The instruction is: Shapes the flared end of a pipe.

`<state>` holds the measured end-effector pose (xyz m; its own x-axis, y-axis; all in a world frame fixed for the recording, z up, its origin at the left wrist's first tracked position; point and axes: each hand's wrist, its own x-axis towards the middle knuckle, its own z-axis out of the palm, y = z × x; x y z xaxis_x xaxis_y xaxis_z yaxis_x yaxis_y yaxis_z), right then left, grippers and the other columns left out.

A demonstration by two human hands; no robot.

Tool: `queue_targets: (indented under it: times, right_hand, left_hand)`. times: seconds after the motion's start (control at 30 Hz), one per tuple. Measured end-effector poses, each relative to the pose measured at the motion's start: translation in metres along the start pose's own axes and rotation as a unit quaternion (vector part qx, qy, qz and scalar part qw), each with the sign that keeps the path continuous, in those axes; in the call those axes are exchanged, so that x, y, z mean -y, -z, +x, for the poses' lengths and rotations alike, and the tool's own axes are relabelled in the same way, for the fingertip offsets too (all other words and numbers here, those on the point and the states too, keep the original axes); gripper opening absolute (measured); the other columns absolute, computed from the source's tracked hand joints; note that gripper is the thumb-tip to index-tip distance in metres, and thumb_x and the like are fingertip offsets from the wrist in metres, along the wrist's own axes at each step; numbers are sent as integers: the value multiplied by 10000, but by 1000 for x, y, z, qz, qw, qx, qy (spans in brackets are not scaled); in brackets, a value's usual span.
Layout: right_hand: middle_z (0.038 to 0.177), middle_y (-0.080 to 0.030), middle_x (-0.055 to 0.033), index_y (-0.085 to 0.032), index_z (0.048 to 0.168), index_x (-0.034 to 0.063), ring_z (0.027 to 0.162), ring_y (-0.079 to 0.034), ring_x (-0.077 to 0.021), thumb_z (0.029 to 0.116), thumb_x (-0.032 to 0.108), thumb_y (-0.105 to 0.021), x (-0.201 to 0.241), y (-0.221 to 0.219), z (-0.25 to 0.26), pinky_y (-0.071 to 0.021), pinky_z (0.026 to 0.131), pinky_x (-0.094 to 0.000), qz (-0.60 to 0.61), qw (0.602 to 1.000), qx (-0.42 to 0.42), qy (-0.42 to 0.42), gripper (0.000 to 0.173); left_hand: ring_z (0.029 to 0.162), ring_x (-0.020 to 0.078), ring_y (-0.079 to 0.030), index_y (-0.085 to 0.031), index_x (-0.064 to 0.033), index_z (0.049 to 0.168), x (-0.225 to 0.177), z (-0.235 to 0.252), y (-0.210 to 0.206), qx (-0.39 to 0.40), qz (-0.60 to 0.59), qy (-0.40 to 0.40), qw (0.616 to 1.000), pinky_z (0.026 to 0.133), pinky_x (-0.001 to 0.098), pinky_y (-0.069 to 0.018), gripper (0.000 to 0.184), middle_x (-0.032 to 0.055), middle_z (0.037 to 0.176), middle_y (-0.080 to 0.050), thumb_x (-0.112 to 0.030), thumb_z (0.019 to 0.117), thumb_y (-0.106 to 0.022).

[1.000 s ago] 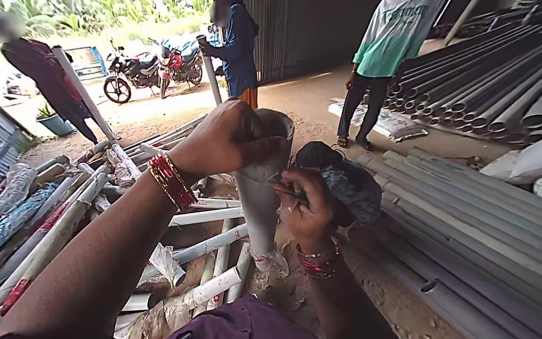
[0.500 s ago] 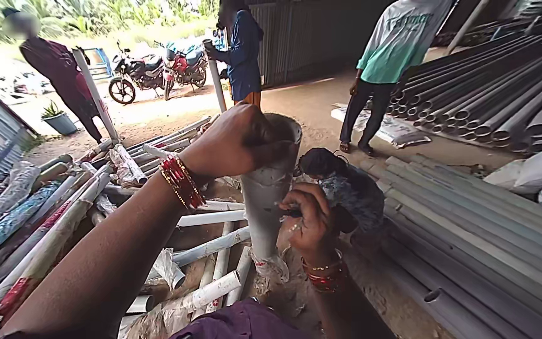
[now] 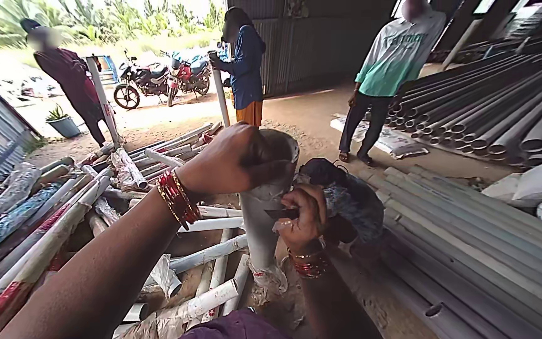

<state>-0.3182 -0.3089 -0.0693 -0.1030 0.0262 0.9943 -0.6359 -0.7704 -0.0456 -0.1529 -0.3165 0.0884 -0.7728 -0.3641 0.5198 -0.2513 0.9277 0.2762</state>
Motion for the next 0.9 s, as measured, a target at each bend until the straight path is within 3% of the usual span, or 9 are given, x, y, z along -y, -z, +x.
queue_targets:
  times: [0.4, 0.6, 0.67, 0.73, 0.8, 0.87, 0.9]
  right_hand:
    - [995, -578, -56, -527, 981, 95, 993, -605, -97, 964, 145, -615, -18, -1, 17, -488, 941, -177, -30, 998, -9, 61, 103]
    - [958, -578, -71, -539, 947, 78, 929, -605, -103, 948, 122, -569, -29, -4, 33, -498, 847, -180, -20, 998, -31, 47, 54]
    - [958, -581, -37, -543, 959, 94, 949, -605, -68, 988, 130, -535, -30, -3, 32, -499, 854, -173, 9, 1000, -28, 1, 47]
    - [948, -613, 33, -600, 981, 101, 935, -604, 9, 1057, 179, -539, -24, 2, 24, -508, 841, -160, 101, 988, -11, -115, 125]
    - [855, -620, 139, -648, 1029, 159, 707, -564, 64, 1046, 211, -584, -16, 9, 18, -504, 650, -135, 240, 932, -11, -271, 84]
    - [690, -587, 145, -638, 1020, 164, 520, -498, 39, 1058, 234, -568, -7, 17, 17, -451, 497, -146, 323, 874, -18, -362, 106]
    - [680, -579, 135, -632, 1017, 139, 505, -486, 33, 1054, 231, -576, -5, 19, 16, -443, 484, -150, 316, 873, -19, -372, 115]
  left_hand:
    - [494, -20, -432, -478, -174, 556, 1, 2, -1, -9, -38, 11, 999, 483, 217, -321, 425, -107, 527, -452, -195, 980, -484]
    - [529, -14, -453, -483, -190, 574, -1, 12, -3, -10, -15, 51, 999, 509, 238, -336, 403, -115, 546, -449, -215, 977, -481]
    - [542, 9, -463, -492, -191, 578, -1, 17, -1, 11, 2, 75, 997, 517, 264, -341, 384, -107, 556, -452, -228, 960, -510]
    - [535, 34, -463, -497, -182, 575, -1, 20, 0, 31, 14, 84, 996, 507, 288, -342, 386, -93, 556, -455, -247, 953, -544]
    - [521, 39, -461, -491, -178, 571, 1, 22, 0, 38, 16, 81, 996, 492, 288, -340, 389, -86, 550, -457, -254, 946, -559]
    - [519, 44, -481, -498, -170, 573, -1, 23, -1, 38, 16, 81, 996, 489, 292, -361, 384, -77, 549, -472, -245, 944, -564]
    - [529, 49, -483, -503, -167, 576, -2, 23, -1, 37, 15, 82, 996, 497, 296, -363, 382, -73, 555, -475, -245, 945, -566]
